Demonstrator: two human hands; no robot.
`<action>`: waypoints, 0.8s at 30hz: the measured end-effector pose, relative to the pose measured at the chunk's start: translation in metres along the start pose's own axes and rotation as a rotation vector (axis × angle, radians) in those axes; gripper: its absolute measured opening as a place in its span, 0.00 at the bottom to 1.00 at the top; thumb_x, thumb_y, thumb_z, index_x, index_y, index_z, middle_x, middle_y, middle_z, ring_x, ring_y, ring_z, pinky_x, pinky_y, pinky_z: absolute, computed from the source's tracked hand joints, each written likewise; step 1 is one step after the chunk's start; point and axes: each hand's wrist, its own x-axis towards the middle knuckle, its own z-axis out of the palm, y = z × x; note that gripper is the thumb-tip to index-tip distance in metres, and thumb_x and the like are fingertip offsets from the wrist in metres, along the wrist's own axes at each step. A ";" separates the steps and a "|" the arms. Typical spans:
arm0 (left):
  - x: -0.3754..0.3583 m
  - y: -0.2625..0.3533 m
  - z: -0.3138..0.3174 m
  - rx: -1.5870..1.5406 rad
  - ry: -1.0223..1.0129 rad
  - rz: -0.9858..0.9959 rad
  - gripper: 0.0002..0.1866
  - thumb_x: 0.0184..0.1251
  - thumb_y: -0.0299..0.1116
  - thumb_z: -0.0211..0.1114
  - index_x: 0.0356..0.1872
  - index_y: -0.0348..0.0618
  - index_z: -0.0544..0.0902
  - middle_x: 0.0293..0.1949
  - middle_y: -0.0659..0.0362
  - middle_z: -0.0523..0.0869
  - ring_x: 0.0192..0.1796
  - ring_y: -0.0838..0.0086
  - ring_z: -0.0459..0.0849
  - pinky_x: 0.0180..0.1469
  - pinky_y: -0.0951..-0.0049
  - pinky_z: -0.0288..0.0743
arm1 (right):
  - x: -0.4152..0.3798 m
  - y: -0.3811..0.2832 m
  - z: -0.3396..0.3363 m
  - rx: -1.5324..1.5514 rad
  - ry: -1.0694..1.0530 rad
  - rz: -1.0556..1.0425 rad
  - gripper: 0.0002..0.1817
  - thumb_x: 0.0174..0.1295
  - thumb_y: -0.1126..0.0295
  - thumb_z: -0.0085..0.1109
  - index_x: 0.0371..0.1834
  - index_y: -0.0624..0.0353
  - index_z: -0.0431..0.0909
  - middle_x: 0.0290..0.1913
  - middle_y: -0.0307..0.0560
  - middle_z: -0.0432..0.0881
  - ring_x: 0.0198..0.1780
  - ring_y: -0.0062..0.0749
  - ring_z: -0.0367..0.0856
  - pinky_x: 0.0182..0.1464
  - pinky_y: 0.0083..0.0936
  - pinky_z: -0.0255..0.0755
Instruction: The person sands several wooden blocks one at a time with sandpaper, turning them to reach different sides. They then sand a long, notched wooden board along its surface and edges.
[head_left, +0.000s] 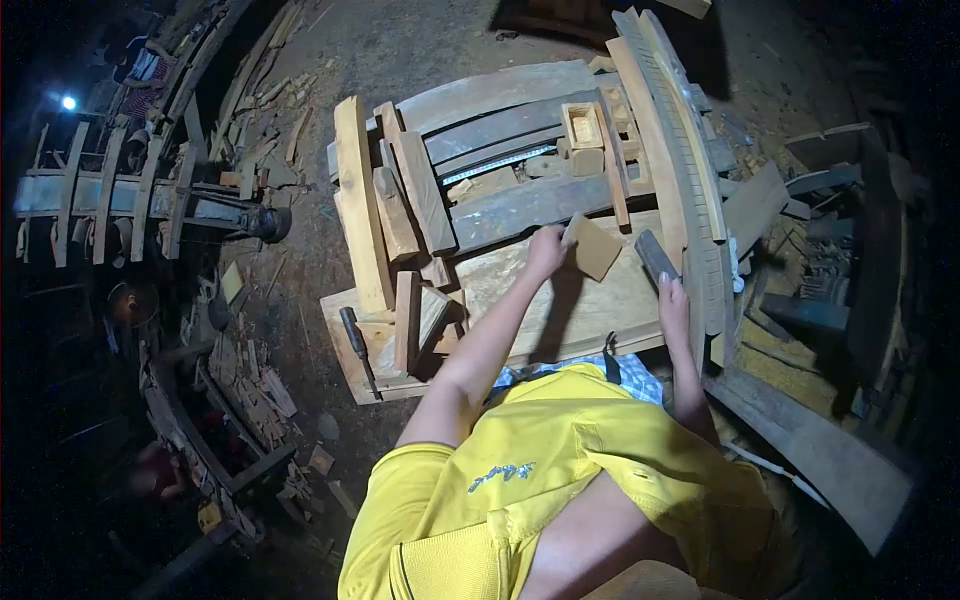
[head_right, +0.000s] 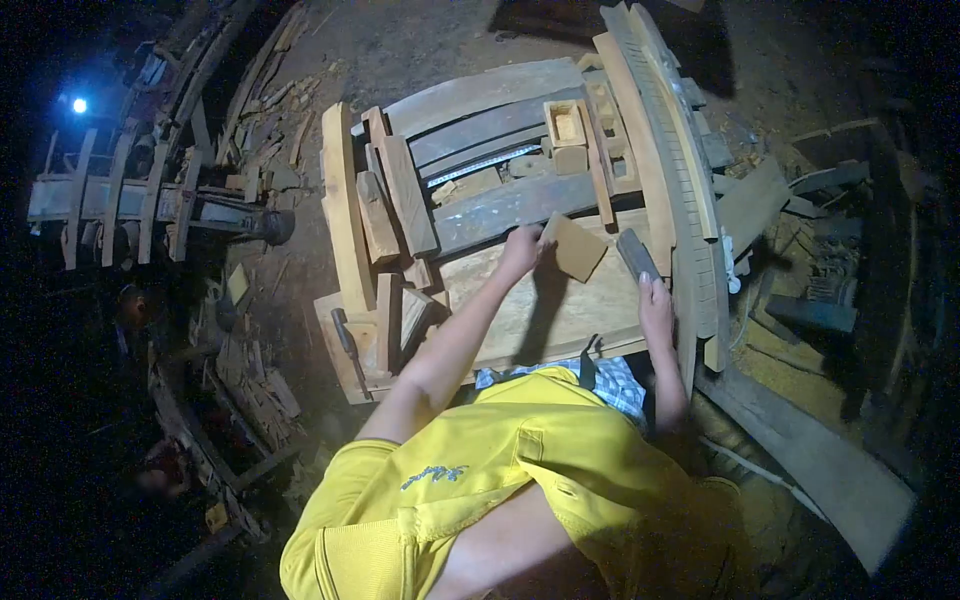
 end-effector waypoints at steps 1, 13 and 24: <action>-0.009 -0.007 -0.002 0.007 0.000 -0.002 0.13 0.51 0.38 0.64 0.28 0.37 0.80 0.26 0.44 0.80 0.31 0.55 0.81 0.35 0.57 0.72 | 0.005 0.002 0.004 -0.031 -0.026 0.008 0.22 0.65 0.56 0.41 0.29 0.67 0.68 0.26 0.64 0.72 0.30 0.56 0.72 0.32 0.41 0.63; -0.034 -0.044 -0.050 -0.759 0.366 -0.702 0.12 0.64 0.34 0.53 0.37 0.32 0.75 0.30 0.55 0.79 0.29 0.69 0.79 0.26 0.71 0.80 | 0.047 -0.094 0.099 -0.272 -0.159 -0.607 0.20 0.61 0.69 0.42 0.57 0.59 0.63 0.56 0.57 0.69 0.64 0.43 0.58 0.63 0.51 0.46; -0.031 -0.068 -0.028 -1.267 0.354 -0.721 0.11 0.66 0.32 0.45 0.39 0.39 0.75 0.32 0.58 0.77 0.27 0.73 0.77 0.33 0.67 0.80 | 0.061 -0.092 0.195 -0.356 -0.264 -1.131 0.07 0.51 0.73 0.51 0.31 0.58 0.79 0.57 0.38 0.71 0.65 0.30 0.60 0.63 0.57 0.45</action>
